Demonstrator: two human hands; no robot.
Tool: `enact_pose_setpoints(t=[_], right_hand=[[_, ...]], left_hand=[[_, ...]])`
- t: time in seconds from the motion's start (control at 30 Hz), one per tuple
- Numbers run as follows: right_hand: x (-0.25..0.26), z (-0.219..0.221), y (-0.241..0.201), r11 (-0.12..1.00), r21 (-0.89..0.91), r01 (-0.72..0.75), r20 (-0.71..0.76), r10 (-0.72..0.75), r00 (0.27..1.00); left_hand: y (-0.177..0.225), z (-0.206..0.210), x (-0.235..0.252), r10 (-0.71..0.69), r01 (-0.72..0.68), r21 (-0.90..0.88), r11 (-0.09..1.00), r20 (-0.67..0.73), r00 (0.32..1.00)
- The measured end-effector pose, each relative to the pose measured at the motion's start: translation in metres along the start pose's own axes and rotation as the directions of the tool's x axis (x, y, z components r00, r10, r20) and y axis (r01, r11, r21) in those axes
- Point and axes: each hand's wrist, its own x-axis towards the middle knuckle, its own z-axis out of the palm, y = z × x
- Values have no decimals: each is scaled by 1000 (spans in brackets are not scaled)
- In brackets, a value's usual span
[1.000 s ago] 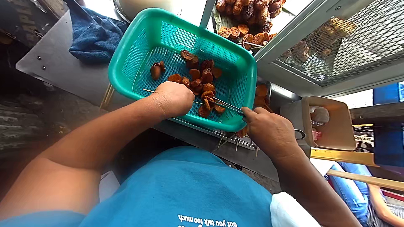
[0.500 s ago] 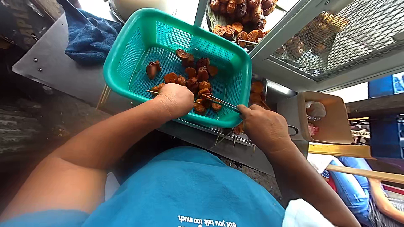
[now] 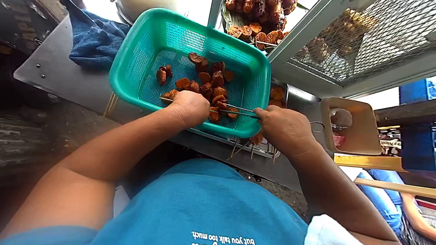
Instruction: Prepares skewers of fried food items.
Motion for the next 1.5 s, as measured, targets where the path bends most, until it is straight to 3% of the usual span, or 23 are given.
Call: enact_pose_setpoints(t=[0.2, 0.33, 0.5, 0.83, 1.17, 1.27, 1.37, 1.43, 1.5], right_hand=[[-3, -15, 8, 997, -65, 33, -34, -35, 999], [-1, -23, 6, 996, -89, 10, 73, -3, 997], [9, -24, 1, 995, -103, 15, 162, 2, 987], [9, -30, 2, 988, -143, 53, 13, -51, 999], [10, -39, 11, 988, -145, 58, 126, -39, 991], [5, -35, 21, 991, -118, 70, 59, -64, 996], [-4, -18, 32, 996, -25, 80, -49, -81, 995], [-10, -7, 38, 995, 56, 83, -83, -78, 993], [-13, 3, 40, 991, 120, 59, -73, -51, 996]], left_hand=[[0, -4, -3, -19, 18, 3, 1000, 30, 999], [-1, -5, -6, 32, -33, -13, 999, -26, 999], [16, -8, 4, 33, -34, 12, 999, 25, 999], [17, -15, 8, -5, 4, 17, 1000, 71, 997], [14, -14, 5, 34, -34, 16, 999, -6, 999], [-7, -13, -4, 33, -43, -87, 995, -106, 994], [-58, -5, -29, -3, -136, -386, 912, -339, 941], [-97, 12, -55, -191, -193, -638, 746, -482, 855], [-138, 32, -78, -472, -143, -804, 577, -471, 745]])
